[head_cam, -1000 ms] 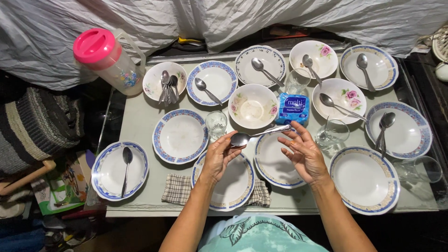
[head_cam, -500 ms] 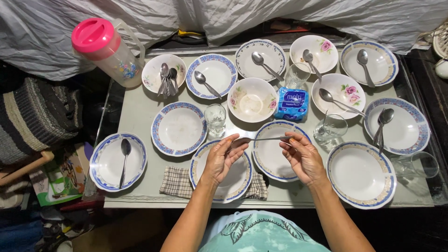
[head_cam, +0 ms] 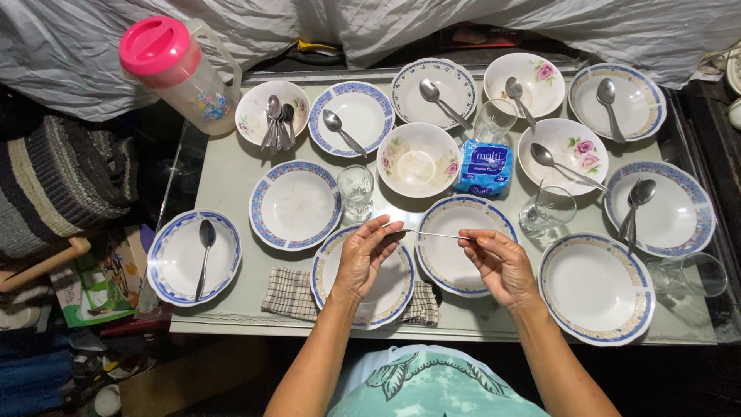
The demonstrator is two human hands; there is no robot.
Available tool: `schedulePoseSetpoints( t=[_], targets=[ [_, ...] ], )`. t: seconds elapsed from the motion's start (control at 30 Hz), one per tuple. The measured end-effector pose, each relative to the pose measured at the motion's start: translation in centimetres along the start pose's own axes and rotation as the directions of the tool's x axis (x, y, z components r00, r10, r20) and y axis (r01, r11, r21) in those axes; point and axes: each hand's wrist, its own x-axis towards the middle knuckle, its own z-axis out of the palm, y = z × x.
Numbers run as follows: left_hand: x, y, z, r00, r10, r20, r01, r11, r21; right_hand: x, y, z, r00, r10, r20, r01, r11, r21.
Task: The person picks up forks and spoons from a table and places them into a small bowl. The table is set with multiple plates, bowls, and glasses. The person handles the utensils one at a time, inspecting them before placing them in the bowl.
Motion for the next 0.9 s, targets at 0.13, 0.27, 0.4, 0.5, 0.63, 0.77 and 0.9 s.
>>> schedulePoseSetpoints(
  t=[0.13, 0.27, 0.4, 0.5, 0.63, 0.77, 0.9],
  targets=[
    [-0.1, 0.0, 0.2, 1.000, -0.004, -0.003, 0.004, 1.000, 0.007, 0.5, 0.5, -1.1, 0.999, -0.038, 0.004, 0.038, 0.999, -0.013],
    [0.4, -0.9, -0.4, 1.000, 0.015, -0.001, -0.015, 1.000, 0.020, 0.3, 0.2, -1.1, 0.999, -0.051, 0.007, 0.051, 0.999, -0.008],
    [0.5, -0.9, -0.5, 1.000, 0.017, -0.014, -0.017, 0.999, 0.050, 0.0, 0.3, -0.8, 0.996, -0.085, 0.006, 0.086, 0.995, -0.053],
    [0.5, -0.9, -0.4, 0.999, 0.032, -0.010, -0.032, 0.998, 0.060, -0.1, 0.4, -0.9, 0.996, -0.091, 0.011, 0.092, 0.993, -0.072],
    [0.3, -0.5, -0.1, 0.999, 0.040, 0.002, -0.040, 0.999, 0.037, -0.1, 0.5, -0.9, 0.995, -0.099, 0.014, 0.099, 0.991, -0.087],
    [0.2, -0.4, -0.2, 0.999, 0.046, 0.021, -0.046, 0.999, -0.007, -0.1, 0.8, -1.0, 0.995, -0.097, 0.008, 0.097, 0.990, -0.099],
    [0.0, -0.2, -0.3, 0.997, 0.063, 0.049, -0.063, 0.998, -0.005, -0.7, 0.4, -0.2, 0.999, -0.049, -0.003, 0.048, 0.992, -0.120]
  ],
)
